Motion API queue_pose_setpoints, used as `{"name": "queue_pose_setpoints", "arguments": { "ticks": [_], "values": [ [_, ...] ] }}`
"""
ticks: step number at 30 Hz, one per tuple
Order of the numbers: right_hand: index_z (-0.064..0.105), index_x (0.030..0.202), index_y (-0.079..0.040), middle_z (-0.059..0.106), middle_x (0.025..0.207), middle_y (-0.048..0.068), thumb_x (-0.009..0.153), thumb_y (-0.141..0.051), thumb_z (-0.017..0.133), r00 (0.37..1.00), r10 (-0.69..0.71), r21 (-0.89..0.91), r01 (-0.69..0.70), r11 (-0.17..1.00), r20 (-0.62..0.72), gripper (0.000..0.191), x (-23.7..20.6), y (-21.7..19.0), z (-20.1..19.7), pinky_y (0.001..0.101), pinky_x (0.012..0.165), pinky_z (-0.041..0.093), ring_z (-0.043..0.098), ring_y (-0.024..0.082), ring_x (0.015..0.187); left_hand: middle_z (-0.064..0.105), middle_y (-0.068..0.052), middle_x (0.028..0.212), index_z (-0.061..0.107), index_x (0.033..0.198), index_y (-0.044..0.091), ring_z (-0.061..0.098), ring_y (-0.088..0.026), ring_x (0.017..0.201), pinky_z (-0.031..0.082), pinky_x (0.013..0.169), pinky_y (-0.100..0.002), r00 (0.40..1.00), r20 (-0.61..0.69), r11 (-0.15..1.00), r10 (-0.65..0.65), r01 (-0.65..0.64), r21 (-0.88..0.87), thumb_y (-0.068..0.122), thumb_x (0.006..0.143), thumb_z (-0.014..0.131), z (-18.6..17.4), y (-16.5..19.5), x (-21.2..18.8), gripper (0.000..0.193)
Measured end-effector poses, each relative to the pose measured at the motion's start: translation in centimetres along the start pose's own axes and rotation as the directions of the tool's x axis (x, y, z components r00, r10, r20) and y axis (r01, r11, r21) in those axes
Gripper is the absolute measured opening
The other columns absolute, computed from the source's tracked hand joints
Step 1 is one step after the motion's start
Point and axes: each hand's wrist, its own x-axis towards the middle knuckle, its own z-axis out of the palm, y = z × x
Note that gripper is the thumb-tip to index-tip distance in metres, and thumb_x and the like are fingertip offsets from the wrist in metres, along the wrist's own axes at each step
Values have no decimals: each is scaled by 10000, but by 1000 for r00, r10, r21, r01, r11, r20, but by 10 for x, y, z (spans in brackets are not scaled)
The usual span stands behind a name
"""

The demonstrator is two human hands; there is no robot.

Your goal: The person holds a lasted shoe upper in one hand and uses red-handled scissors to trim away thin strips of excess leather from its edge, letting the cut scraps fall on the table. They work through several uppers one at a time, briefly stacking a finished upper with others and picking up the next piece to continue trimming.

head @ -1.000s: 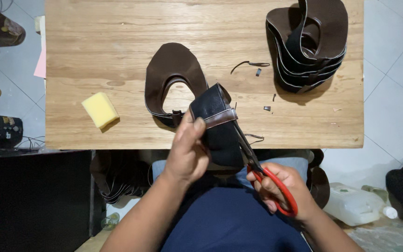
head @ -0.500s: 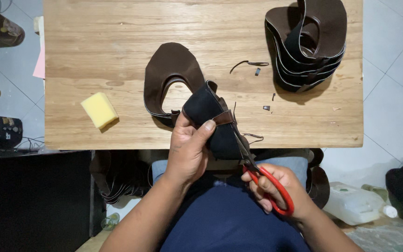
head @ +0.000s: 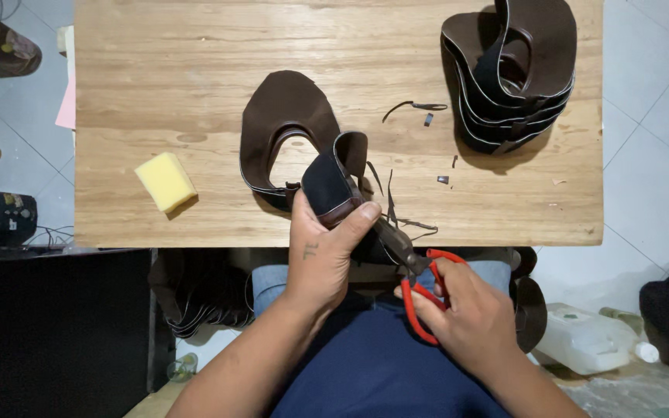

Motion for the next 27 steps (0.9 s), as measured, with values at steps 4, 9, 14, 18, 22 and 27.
{"name": "queue_pose_setpoints", "arguments": {
  "ticks": [4, 9, 14, 18, 22, 27],
  "values": [
    [684, 1040, -20, 723, 778, -15, 857, -188, 762, 873, 302, 528, -475, 704, 384, 261, -5, 18, 4, 268, 589, 548, 672, 94, 671, 665, -71, 1106, 541, 1272, 29, 659, -154, 1002, 552, 937, -333, 996, 21, 957, -82, 85, -277, 24, 921, 672, -2, 1, 4, 374],
    [687, 1085, -7, 644, 768, 0, 838, -143, 785, 683, 363, 549, -728, 410, 634, 299, -11, 31, 15, 253, 551, 473, 564, 92, 623, 672, -96, 1184, 542, 1305, -1, 663, -154, 1063, 551, 989, -335, 999, 48, 980, -22, 31, -195, -26, 993, 617, -9, -2, 4, 322],
    [671, 1112, -47, 654, 780, -29, 793, -179, 814, 885, 309, 335, -425, 841, 348, 374, -16, 29, 11, 215, 599, 502, 605, 47, 651, 677, -123, 1154, 509, 1321, -5, 678, -169, 1015, 571, 944, -351, 997, -44, 995, 65, -68, -68, -3, 1009, 595, -5, -11, 0, 323],
    [685, 1094, -55, 679, 790, 22, 789, -140, 821, 651, 397, 376, -725, 577, 647, 345, -6, 40, 3, 248, 594, 512, 610, 81, 663, 674, -121, 1191, 483, 1346, -11, 688, -178, 1052, 573, 991, -352, 983, -87, 984, 161, -167, -67, -3, 1004, 592, -6, -7, 5, 359],
    [629, 1093, -1, 610, 839, 97, 818, -75, 827, 878, 315, 620, -478, 622, 360, 347, -6, 38, -10, 246, 613, 490, 559, 95, 683, 703, -114, 1136, 541, 1265, -9, 705, -180, 1027, 586, 915, -349, 999, -48, 999, 25, -26, -25, 3, 962, 615, -4, 2, -1, 312],
    [485, 1206, -3, 713, 1146, 152, 840, 32, 741, 930, 357, 772, -286, 567, 83, 448, 9, 19, -5, 226, 732, 554, 644, 83, 847, 706, -72, 1138, 616, 1206, -9, 663, -127, 1035, 552, 948, -299, 990, 116, 996, -74, 67, 58, -12, 945, 674, 10, 2, -14, 268]
  ]
}}
